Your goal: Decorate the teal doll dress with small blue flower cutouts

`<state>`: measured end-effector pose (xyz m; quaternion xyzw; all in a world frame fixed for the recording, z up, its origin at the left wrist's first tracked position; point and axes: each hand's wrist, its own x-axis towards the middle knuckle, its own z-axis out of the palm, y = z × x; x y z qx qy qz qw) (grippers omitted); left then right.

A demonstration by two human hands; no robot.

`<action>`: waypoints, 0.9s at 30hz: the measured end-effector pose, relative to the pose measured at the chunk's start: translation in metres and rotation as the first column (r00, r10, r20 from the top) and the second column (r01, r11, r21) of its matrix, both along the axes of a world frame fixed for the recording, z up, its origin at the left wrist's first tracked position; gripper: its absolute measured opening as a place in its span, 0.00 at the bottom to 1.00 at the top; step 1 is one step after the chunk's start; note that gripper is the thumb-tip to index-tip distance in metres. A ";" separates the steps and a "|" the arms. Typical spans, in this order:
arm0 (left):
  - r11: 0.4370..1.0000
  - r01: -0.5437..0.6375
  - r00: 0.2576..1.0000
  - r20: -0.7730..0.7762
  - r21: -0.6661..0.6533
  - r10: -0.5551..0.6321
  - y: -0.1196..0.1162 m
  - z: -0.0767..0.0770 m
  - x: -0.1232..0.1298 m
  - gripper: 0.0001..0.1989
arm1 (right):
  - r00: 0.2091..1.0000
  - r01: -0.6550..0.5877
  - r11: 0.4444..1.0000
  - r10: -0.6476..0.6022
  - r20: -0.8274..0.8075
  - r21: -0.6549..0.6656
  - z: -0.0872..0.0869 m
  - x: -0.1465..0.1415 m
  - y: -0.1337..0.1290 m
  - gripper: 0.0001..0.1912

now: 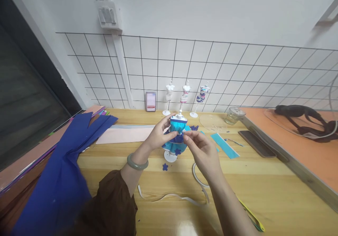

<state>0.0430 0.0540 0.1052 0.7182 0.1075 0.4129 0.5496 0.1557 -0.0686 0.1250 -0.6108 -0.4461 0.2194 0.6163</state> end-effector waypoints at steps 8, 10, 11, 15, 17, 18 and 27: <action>0.997 0.062 0.997 -0.057 0.039 -0.060 0.008 0.003 -0.011 0.35 | 0.988 -0.014 0.999 0.020 0.154 -0.037 -0.019 0.002 -0.006 0.13; 0.997 0.061 0.995 -0.088 0.056 -0.056 0.014 0.003 -0.016 0.34 | 0.981 0.001 1.000 0.001 0.195 -0.009 -0.021 0.001 -0.006 0.12; 0.996 0.057 0.994 -0.095 0.063 -0.051 0.018 0.003 -0.018 0.34 | 0.978 0.015 1.000 -0.017 0.206 0.009 -0.022 0.000 -0.005 0.12; 0.998 0.031 0.992 -0.120 0.054 -0.024 0.027 0.003 -0.027 0.27 | 0.977 0.142 0.984 -0.156 0.143 0.106 -0.024 -0.002 0.002 0.11; 0.998 0.015 0.989 -0.150 0.053 -0.006 0.028 0.004 -0.029 0.22 | 0.980 0.183 0.971 -0.193 0.049 0.156 -0.026 -0.002 0.009 0.12; 0.998 0.014 0.987 -0.159 0.057 -0.004 0.028 0.005 -0.029 0.20 | 0.982 0.186 0.967 -0.189 -0.003 0.171 -0.027 -0.002 0.012 0.13; 0.995 0.040 0.987 -0.159 0.088 -0.026 0.023 0.007 -0.026 0.17 | 0.974 0.182 0.974 -0.160 -0.162 0.136 -0.035 -0.002 0.029 0.19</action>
